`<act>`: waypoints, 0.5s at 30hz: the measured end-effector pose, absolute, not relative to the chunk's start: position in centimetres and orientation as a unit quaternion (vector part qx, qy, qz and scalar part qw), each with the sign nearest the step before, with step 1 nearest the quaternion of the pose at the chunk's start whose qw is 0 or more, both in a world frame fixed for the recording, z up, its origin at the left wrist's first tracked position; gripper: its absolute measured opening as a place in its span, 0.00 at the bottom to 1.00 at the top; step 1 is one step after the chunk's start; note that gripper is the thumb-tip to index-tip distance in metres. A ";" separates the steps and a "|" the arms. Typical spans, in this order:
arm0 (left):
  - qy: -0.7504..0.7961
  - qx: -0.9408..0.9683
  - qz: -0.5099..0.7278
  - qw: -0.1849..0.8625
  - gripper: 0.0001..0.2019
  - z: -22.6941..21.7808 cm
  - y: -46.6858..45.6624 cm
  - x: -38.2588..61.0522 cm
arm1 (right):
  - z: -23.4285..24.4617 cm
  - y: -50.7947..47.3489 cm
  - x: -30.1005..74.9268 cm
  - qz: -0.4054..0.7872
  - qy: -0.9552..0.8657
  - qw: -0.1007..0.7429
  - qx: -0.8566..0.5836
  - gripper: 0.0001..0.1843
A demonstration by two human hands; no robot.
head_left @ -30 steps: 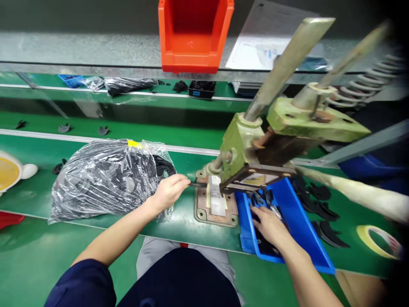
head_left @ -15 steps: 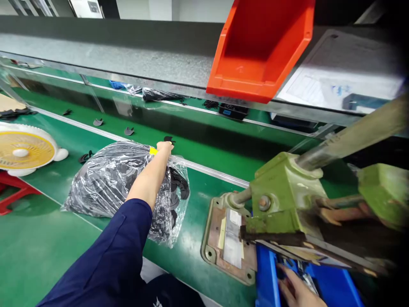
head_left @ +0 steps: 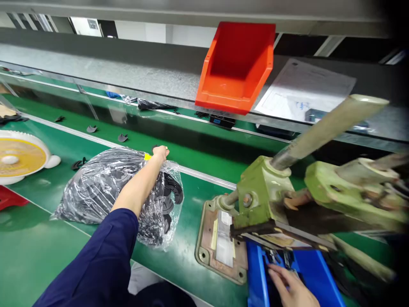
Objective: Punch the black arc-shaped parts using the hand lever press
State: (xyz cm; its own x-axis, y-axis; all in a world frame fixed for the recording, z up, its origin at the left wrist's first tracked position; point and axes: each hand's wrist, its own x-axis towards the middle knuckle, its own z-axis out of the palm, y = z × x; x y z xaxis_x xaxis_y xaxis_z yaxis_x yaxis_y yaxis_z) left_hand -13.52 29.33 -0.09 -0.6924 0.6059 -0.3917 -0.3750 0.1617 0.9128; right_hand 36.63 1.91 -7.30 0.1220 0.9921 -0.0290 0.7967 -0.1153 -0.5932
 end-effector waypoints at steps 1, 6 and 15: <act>0.653 0.092 0.647 0.384 0.16 0.5 28.5 -12.8 | -6.5 1.8 36.1 0.232 -0.596 0.261 -0.723 0.17; 0.544 0.289 0.676 0.404 0.21 2.5 18.8 -6.9 | -3.0 -0.1 31.6 0.397 -0.406 0.510 -0.647 0.20; 0.390 0.631 0.378 0.554 0.15 1.1 -1.4 2.7 | -2.5 -4.8 22.7 0.520 -0.403 0.571 -0.491 0.17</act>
State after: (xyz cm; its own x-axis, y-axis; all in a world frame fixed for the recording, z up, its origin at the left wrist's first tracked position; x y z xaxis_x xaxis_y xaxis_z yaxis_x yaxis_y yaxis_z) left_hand 2.65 -1.44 1.11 0.4103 0.9109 0.0447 0.0724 -0.0814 0.9941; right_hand 22.70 -4.82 -2.51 0.1336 0.9898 -0.0502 -0.1978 -0.0230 -0.9800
